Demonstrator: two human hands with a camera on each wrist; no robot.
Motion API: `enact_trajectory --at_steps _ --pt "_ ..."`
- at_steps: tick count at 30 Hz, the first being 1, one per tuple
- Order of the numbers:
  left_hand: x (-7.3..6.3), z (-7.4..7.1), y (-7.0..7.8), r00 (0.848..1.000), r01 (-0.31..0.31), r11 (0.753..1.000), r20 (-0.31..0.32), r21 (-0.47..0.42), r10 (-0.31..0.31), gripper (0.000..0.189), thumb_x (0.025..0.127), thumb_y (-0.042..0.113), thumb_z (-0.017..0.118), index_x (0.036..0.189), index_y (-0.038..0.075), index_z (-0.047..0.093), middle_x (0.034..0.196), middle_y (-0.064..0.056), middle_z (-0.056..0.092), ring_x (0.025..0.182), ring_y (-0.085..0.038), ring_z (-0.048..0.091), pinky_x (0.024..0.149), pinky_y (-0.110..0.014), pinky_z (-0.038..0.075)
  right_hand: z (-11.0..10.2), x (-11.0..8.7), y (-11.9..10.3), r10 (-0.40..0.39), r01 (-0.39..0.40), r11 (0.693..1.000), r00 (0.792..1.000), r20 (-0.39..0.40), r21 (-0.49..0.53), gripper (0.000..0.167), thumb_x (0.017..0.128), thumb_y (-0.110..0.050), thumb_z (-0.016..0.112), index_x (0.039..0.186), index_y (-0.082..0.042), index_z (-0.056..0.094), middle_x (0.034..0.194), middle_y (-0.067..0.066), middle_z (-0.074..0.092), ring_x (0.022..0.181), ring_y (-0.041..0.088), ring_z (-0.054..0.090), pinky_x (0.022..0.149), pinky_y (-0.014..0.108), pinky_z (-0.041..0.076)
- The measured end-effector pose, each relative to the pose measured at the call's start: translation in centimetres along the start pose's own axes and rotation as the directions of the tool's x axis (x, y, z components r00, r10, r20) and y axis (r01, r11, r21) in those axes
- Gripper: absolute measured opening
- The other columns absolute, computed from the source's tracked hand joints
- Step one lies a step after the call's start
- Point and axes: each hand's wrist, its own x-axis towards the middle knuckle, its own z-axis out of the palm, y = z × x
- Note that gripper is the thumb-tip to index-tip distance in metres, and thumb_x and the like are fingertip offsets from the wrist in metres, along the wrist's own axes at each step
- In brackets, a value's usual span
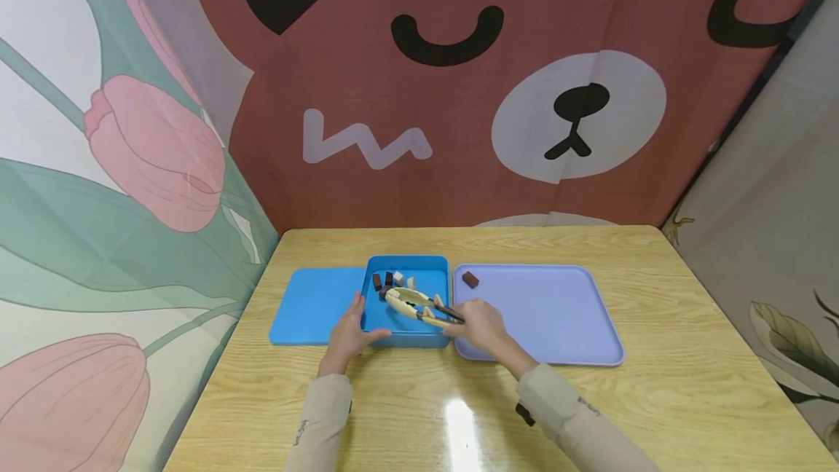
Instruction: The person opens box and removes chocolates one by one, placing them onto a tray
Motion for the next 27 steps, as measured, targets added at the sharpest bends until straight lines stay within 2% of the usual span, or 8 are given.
enact_trajectory --at_steps 2,4,8,12,17,19,23,27 --pt "0.0 0.0 0.0 1.000 0.000 1.000 0.000 0.001 0.000 0.098 0.068 0.042 0.074 0.138 -0.006 0.025 0.145 -0.018 0.015 0.128 -0.037 0.022 0.099 -0.048 0.027 -0.1 -0.1 0.1 0.003 -0.003 1.000 1.000 -0.008 0.007 0.038 0.072 -0.031 0.074 0.101 -0.006 0.070 0.048 -0.004 0.040 0.042 0.008 0.027 0.036 0.021 0.022" --pt "-0.1 0.0 0.0 1.000 -0.001 1.000 0.000 -0.001 0.001 0.098 0.068 0.042 0.074 0.138 -0.006 0.025 0.145 -0.019 0.015 0.128 -0.038 0.022 0.099 -0.049 0.027 -0.2 -0.3 0.1 0.002 -0.002 1.000 1.000 -0.018 0.010 0.036 0.072 -0.031 0.075 0.097 -0.005 0.071 0.048 -0.004 0.040 0.041 0.008 0.027 0.035 0.021 0.022" --pt "-0.1 0.0 0.0 1.000 0.001 1.000 -0.001 -0.005 -0.001 0.097 0.069 0.040 0.075 0.138 -0.006 0.025 0.145 -0.018 0.015 0.129 -0.037 0.021 0.099 -0.048 0.027 -0.5 -0.6 0.3 -0.003 0.003 1.000 0.999 -0.046 0.005 0.024 0.070 -0.031 0.076 0.070 -0.009 0.067 0.046 -0.005 0.037 0.041 0.007 0.025 0.035 0.020 0.021" --pt "0.0 0.1 0.0 1.000 0.003 1.000 -0.001 -0.008 -0.003 0.097 0.069 0.040 0.075 0.138 -0.006 0.025 0.145 -0.018 0.015 0.129 -0.037 0.021 0.099 -0.048 0.027 -0.9 -1.0 0.6 -0.021 0.020 0.999 0.998 -0.058 -0.025 0.031 0.071 -0.032 0.074 0.058 -0.016 0.052 0.046 -0.006 0.032 0.041 0.007 0.023 0.036 0.020 0.020" --pt "0.1 0.0 0.0 1.000 0.004 1.000 -0.003 -0.005 -0.004 0.097 0.069 0.041 0.074 0.138 -0.005 0.024 0.146 -0.017 0.014 0.129 -0.037 0.021 0.098 -0.048 0.028 -1.3 -1.3 1.1 -0.037 0.031 0.998 0.995 -0.092 -0.063 0.034 0.072 -0.034 0.073 0.057 -0.017 0.047 0.046 -0.007 0.033 0.042 0.007 0.026 0.037 0.020 0.022" --pt "0.1 0.0 0.0 1.000 -0.003 1.000 -0.007 -0.001 0.003 0.098 0.069 0.043 0.074 0.138 -0.005 0.024 0.145 -0.018 0.015 0.128 -0.037 0.021 0.098 -0.048 0.029 -1.4 -1.4 1.3 -0.035 0.028 0.997 0.994 -0.103 -0.070 0.032 0.072 -0.035 0.072 0.058 -0.016 0.050 0.046 -0.007 0.034 0.042 0.007 0.028 0.037 0.020 0.023" --pt "-0.2 -0.2 0.1 0.999 -0.025 1.000 -0.021 -0.004 0.024 0.101 0.067 0.046 0.074 0.137 -0.007 0.026 0.144 -0.020 0.017 0.127 -0.039 0.023 0.097 -0.050 0.030 -1.6 -1.7 1.7 -0.022 0.014 0.997 0.993 -0.115 -0.075 0.025 0.072 -0.035 0.073 0.069 -0.013 0.062 0.047 -0.007 0.036 0.043 0.007 0.030 0.037 0.020 0.025" --pt "-0.2 -0.1 0.0 0.999 -0.036 0.999 -0.022 0.004 0.036 0.104 0.065 0.052 0.071 0.136 -0.009 0.027 0.143 -0.022 0.019 0.126 -0.041 0.024 0.095 -0.050 0.032 -1.8 -2.0 2.2 -0.008 -0.002 0.997 0.992 -0.125 -0.079 0.026 0.071 -0.036 0.073 0.081 -0.012 0.068 0.048 -0.008 0.037 0.044 0.008 0.032 0.037 0.020 0.026"
